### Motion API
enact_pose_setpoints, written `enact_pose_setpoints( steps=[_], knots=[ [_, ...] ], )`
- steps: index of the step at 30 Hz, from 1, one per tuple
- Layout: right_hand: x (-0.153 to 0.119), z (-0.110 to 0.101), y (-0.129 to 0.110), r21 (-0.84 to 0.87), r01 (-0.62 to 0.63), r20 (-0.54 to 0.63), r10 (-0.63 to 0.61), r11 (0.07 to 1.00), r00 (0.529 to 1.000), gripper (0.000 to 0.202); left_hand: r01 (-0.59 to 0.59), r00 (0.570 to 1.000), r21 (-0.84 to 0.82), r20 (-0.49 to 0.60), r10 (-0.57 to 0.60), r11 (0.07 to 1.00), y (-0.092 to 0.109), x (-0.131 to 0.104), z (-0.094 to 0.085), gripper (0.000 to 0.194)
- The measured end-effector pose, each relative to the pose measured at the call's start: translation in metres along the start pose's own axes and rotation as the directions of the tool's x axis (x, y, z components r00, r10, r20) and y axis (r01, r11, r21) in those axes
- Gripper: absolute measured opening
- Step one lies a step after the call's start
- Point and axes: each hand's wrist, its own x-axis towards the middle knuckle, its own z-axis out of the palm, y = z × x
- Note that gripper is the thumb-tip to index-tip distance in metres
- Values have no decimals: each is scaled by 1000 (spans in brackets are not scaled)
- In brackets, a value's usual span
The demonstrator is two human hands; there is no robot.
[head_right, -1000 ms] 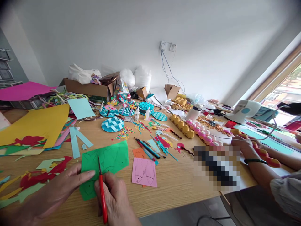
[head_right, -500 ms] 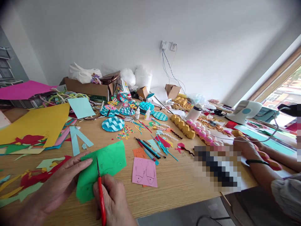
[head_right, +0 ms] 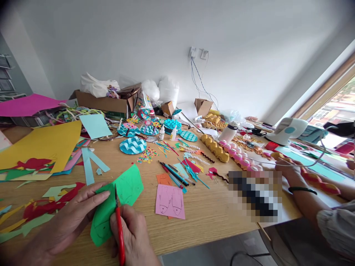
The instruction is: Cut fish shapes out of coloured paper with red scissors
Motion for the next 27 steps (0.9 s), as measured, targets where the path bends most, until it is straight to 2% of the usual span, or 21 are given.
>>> enact_pose_setpoints(
  steps=[9,12,18,22,27],
  knots=[
    [0,-3,-5,-9,-19,3,19,1000,1000,60,12,994,86,-106,-3,996,-2,2,-5,50],
    [-1,-3,-2,-12,-13,-4,13,1000,1000,59,29,995,65,-98,-23,997,-3,1,-5,51],
    [0,-4,8,24,-21,7,20,1000,1000,57,-10,985,52,-169,19,999,-9,-1,-8,47],
    [5,-6,9,44,-46,14,46,998,999,59,-1,995,136,-98,15,991,-8,2,-17,44],
    [10,-10,6,43,-63,5,63,997,998,58,-40,999,383,28,32,923,2,9,-30,43]
  ],
)
